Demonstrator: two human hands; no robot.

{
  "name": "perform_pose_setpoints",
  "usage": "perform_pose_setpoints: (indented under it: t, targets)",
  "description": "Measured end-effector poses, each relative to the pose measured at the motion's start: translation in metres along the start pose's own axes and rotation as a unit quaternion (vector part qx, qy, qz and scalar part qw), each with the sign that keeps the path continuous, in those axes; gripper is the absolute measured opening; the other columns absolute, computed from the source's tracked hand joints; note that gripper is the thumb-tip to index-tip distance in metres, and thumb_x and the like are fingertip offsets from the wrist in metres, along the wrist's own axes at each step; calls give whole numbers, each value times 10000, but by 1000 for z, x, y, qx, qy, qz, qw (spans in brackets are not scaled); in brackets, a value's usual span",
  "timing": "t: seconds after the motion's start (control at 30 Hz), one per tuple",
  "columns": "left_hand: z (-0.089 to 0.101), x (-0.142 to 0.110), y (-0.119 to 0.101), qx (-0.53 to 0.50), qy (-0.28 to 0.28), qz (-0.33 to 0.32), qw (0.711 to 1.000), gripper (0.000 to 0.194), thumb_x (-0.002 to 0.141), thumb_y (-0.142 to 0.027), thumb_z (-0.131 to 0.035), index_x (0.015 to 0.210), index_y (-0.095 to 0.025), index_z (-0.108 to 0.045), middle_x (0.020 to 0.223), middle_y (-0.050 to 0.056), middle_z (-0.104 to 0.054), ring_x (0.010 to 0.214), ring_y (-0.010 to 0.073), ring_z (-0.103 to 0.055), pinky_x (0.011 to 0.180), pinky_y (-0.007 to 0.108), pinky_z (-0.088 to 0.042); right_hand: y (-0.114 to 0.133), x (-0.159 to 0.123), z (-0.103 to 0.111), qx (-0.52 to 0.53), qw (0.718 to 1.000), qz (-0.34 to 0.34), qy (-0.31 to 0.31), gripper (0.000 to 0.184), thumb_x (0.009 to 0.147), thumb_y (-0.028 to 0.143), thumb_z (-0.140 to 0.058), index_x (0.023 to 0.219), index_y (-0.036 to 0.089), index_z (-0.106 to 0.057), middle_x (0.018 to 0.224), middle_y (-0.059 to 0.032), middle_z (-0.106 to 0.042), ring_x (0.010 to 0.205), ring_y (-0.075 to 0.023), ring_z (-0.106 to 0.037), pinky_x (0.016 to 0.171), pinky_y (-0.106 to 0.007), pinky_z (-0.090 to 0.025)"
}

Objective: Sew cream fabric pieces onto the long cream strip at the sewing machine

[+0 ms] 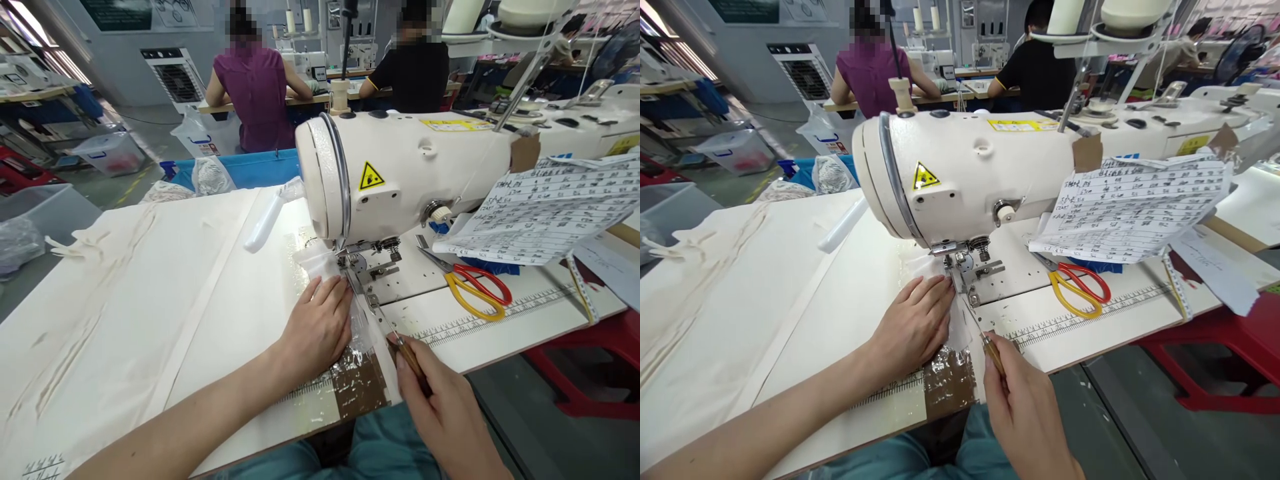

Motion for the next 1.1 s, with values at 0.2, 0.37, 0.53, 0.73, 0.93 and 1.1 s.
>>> perform_pose_setpoints:
  t: [0.2,0.37,0.53,0.73,0.93,1.1]
  targets:
    - [-1,-2,-2,-6,12,-9,1000,443,928,-207,-413,1315,-38,-546,1372,185,-557,1304,323,-473,1116,488,-330,-5,2,5,72,995,-55,36,283,1034,312,-436,1226,208,-616,702,0,-678,570,-160,-659,513,-199,-536]
    - [3,-2,-2,-27,1,4,1000,433,1007,-266,-332,1305,-46,-557,1366,174,-564,1309,305,-469,1128,479,-319,-2,3,9,52,997,-45,28,258,1028,317,-459,1204,224,-623,731,9,-670,594,-145,-655,557,-189,-523]
    - [2,-3,-4,-35,2,6,999,442,1014,-277,-332,1318,-35,-542,1368,175,-560,1302,302,-473,1122,475,-329,-5,2,8,43,997,-58,24,256,1016,337,-469,1167,229,-644,716,15,-653,596,-156,-638,588,-198,-530]
    - [3,-5,-6,-34,2,7,999,441,1016,-294,-347,1325,-42,-536,1376,172,-555,1311,297,-463,1127,462,-326,-12,-1,7,78,990,-118,15,284,990,408,-503,1158,253,-671,732,13,-659,611,-161,-630,732,-210,-562]
    - [4,-3,-6,-34,-5,4,999,442,1006,-295,-367,1310,-29,-546,1363,179,-565,1285,300,-482,1115,447,-342,-16,-8,5,120,978,-172,-1,322,950,447,-557,1172,253,-685,1028,-34,-757,927,-201,-715,838,-201,-565]
    - [3,-2,-4,-40,-2,7,999,449,990,-302,-387,1297,-21,-556,1347,181,-572,1254,310,-501,1108,444,-351,-14,-11,7,124,970,-206,-16,311,926,438,-582,1167,273,-691,1237,-10,-720,1137,-196,-663,860,-149,-548]
Point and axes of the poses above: each hand's wrist, its own x-axis towards the middle knuckle, its own z-axis out of the back of the hand, y = z × x, the point moved 8 cm from there along x, towards the middle knuckle
